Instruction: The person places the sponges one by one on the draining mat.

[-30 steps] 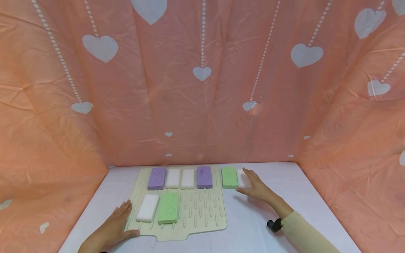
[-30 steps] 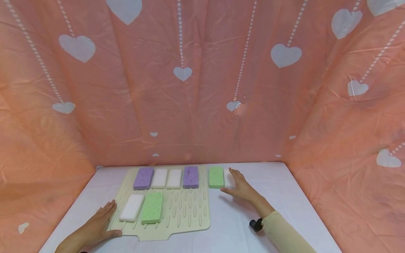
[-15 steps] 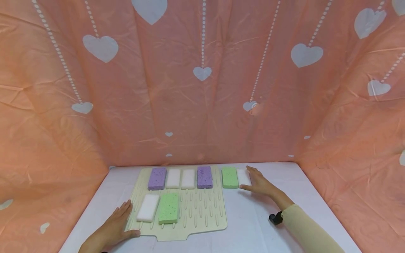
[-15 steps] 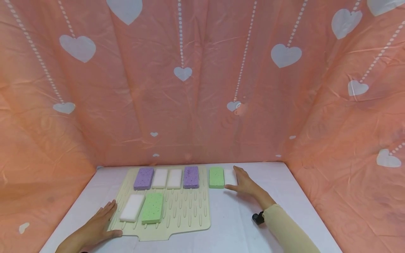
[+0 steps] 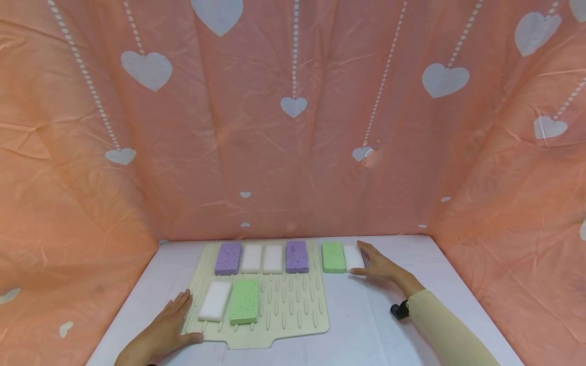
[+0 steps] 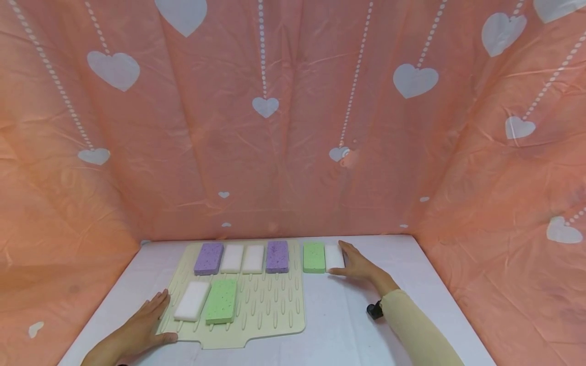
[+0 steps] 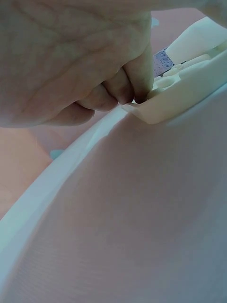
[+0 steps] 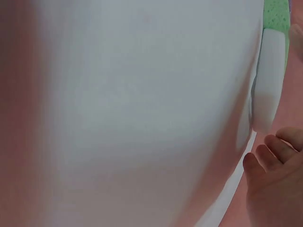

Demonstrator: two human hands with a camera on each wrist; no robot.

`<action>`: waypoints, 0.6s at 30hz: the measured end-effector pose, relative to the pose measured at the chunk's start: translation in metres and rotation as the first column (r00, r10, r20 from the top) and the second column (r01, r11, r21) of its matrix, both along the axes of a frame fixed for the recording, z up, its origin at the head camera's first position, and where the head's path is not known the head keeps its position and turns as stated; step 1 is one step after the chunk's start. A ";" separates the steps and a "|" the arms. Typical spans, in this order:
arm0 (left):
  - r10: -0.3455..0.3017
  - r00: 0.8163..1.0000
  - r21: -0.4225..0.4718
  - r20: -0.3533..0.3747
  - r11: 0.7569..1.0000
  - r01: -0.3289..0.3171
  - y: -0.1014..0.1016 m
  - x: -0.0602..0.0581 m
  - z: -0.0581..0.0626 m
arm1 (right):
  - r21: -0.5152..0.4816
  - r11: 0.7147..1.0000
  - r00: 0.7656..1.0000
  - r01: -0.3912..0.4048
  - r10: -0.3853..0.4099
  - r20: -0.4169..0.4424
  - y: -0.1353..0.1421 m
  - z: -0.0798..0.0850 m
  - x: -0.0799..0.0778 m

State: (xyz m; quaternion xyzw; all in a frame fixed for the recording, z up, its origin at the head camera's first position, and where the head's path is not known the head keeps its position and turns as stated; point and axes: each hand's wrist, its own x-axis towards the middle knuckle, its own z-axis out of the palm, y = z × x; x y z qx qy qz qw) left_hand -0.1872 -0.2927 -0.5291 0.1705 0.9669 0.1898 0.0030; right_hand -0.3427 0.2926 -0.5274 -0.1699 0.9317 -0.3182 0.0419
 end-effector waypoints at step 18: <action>0.015 1.000 0.006 0.022 1.000 -0.016 -0.001 -0.002 -0.003 | -0.009 0.999 0.998 -0.042 0.043 0.055 0.003 -0.005 -0.008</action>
